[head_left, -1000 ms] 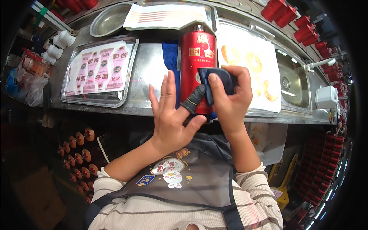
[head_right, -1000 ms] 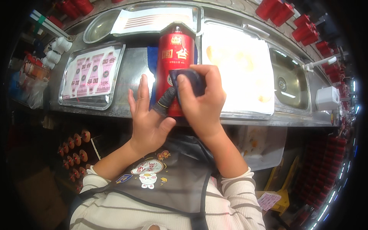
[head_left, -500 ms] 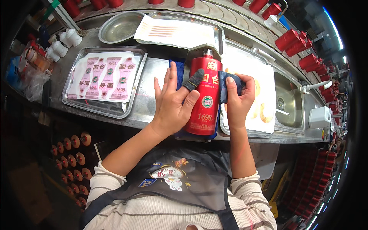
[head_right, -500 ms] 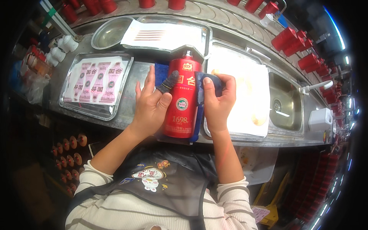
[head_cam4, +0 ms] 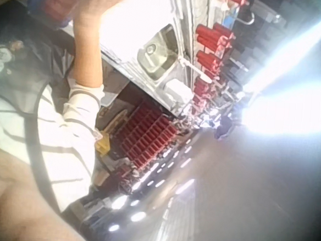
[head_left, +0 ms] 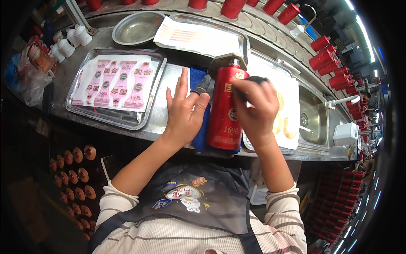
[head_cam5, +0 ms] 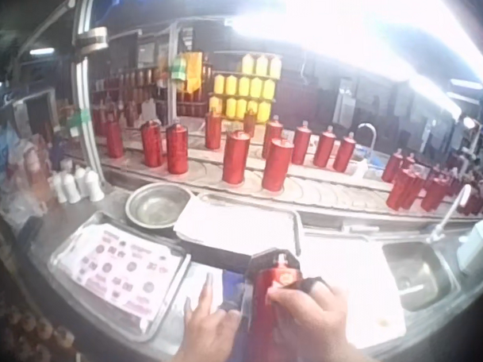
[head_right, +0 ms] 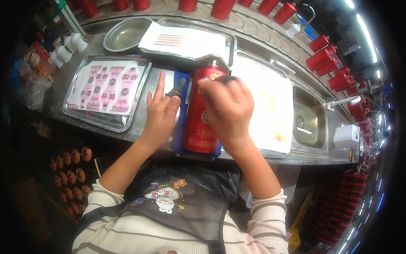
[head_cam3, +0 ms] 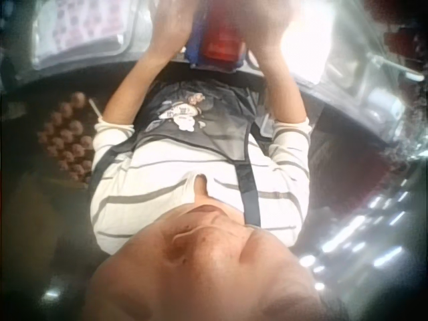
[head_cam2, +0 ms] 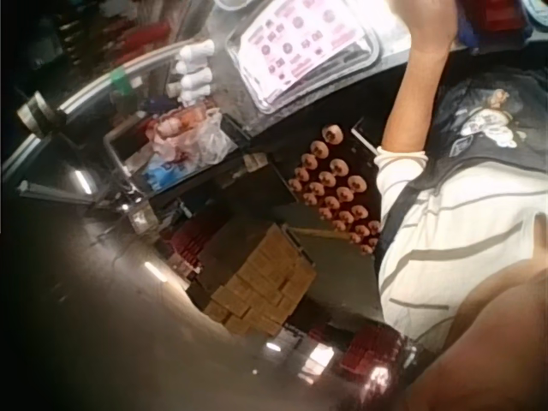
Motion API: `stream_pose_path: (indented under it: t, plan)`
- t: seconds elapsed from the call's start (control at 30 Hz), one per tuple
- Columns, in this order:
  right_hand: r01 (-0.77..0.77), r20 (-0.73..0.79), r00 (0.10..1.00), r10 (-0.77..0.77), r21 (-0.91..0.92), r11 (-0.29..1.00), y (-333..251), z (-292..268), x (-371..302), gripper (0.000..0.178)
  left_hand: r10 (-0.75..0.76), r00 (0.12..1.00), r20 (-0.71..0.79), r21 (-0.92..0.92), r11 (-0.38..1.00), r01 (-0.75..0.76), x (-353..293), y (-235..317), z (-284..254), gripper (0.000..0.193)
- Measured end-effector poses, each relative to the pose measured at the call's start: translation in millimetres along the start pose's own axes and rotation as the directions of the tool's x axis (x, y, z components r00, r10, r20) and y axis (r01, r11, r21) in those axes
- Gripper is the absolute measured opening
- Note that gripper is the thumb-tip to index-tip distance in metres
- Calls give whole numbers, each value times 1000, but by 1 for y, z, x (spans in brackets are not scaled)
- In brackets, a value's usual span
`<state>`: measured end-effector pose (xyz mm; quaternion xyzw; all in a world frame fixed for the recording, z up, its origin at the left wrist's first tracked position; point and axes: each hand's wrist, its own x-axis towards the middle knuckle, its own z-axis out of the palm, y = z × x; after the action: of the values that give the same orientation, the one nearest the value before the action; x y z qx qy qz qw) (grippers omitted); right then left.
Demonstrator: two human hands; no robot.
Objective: The person applies gold circular labels to the neck and body of red cylindrical bottles. They peel each label from a backing sheet, position it on the bottle, and smooth it down with their fingers. The person handles multiple bottles in sequence, repeating the labeling process for each one.
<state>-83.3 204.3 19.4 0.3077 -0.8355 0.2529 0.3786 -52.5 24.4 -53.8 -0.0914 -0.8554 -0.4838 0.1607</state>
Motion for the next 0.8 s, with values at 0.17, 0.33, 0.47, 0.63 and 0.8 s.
stream_pose_path:
  t: [0.17, 0.33, 0.47, 0.63, 0.8]
  plan:
    - [183, 426, 866, -261, 218, 959, -36, -6, -7, 26, -36, 997, -64, -279, 960, 17, -13, -1, -13, 49]
    - [-81, 205, 977, 55, 120, 989, -9, -34, -7, 32, -39, 999, 37, -255, 966, 47, -22, 12, -17, 44]
    - [-356, 205, 934, 294, 436, 827, -13, -45, -64, 33, 78, 983, 168, -218, 975, -41, -27, 29, -8, 51]
    - [-693, 131, 575, 808, 603, 395, 37, -3, -57, 18, 89, 976, 197, -53, 995, -80, -7, 18, 7, 46]
    - [-586, 86, 656, 750, 684, 435, 21, -6, -59, 19, 127, 979, 157, 64, 988, -139, 28, 23, 9, 44]
